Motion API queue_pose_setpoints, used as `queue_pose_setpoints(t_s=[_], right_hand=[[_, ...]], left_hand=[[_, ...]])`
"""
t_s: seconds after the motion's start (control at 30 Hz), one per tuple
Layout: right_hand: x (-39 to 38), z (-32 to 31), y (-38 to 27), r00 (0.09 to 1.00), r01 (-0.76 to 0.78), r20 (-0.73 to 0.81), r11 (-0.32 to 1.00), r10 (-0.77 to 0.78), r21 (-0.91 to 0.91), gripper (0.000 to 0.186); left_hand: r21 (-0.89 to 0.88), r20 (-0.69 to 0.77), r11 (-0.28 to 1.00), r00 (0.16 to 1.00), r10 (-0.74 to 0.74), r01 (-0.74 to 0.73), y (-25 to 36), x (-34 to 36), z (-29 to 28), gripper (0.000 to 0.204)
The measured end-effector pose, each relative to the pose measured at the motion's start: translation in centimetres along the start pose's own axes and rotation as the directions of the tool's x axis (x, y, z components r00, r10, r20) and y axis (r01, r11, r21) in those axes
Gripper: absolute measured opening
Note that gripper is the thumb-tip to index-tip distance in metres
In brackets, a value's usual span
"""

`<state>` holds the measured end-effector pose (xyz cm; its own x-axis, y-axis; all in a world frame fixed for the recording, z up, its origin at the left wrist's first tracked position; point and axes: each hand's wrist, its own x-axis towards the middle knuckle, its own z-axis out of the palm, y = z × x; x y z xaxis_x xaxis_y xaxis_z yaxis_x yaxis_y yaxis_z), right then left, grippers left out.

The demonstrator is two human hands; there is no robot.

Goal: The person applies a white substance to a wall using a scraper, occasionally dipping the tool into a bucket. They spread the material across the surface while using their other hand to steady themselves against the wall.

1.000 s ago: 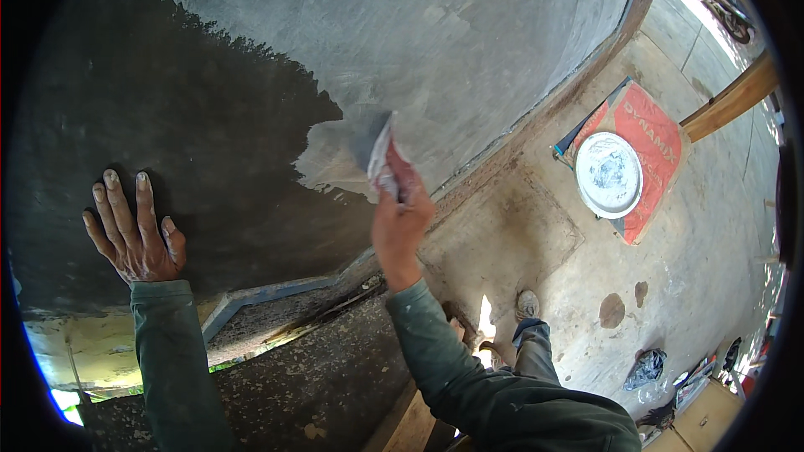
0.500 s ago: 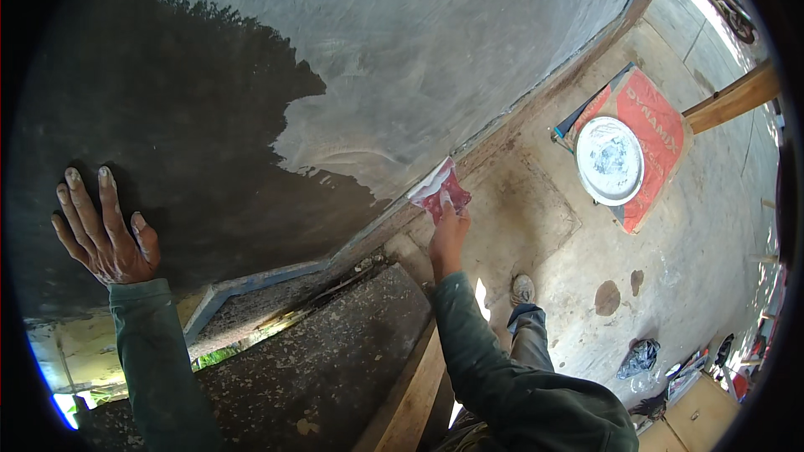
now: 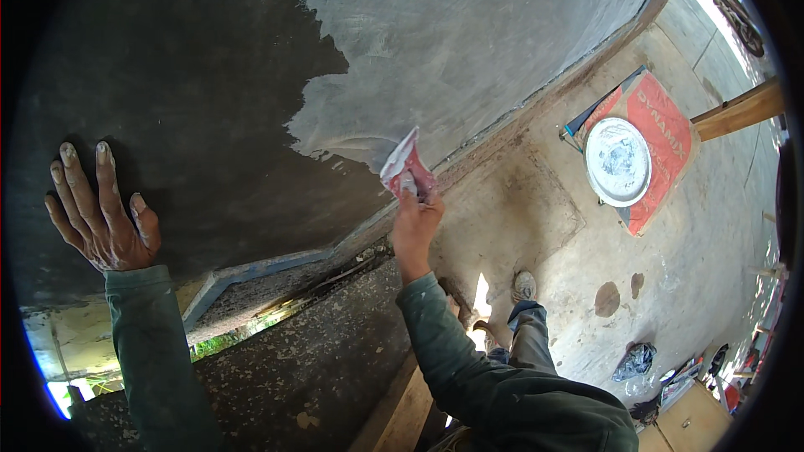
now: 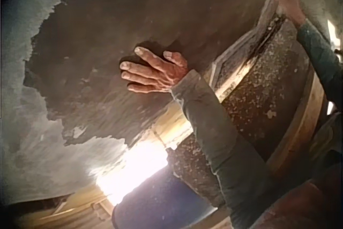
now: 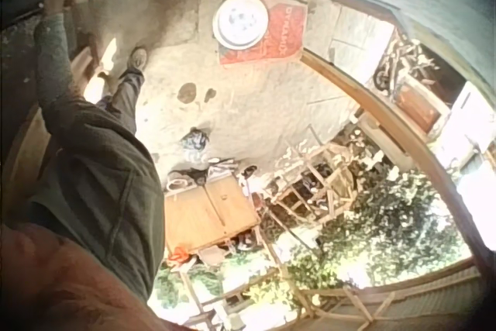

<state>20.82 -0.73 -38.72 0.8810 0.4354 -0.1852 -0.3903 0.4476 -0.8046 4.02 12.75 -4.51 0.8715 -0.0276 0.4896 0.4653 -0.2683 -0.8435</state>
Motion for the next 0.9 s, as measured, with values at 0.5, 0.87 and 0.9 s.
queue_pose_setpoints(t_s=[0.5, 0.87, 0.9], right_hand=[[-1.5, -5.3, 1.8, 0.942, -0.301, -0.139, 0.952, 0.305, 0.054, 0.023], [4.1, -11.1, 14.8, 0.816, -0.507, -0.215, 0.843, 0.536, 0.178, 0.024], [4.1, -11.3, 15.0, 0.817, -0.508, -0.214, 0.844, 0.536, 0.174, 0.024]], left_hand=[[-0.006, -0.026, 1.0, 1.0, 0.007, -0.007, -0.1, 0.2, -0.2, 0.055], [-0.001, 0.006, 0.997, 0.997, 0.08, -0.08, -1.1, -0.3, -0.3, 0.054], [0.011, 0.034, 0.995, 0.995, 0.094, -0.095, -1.1, -0.3, -0.4, 0.054]])
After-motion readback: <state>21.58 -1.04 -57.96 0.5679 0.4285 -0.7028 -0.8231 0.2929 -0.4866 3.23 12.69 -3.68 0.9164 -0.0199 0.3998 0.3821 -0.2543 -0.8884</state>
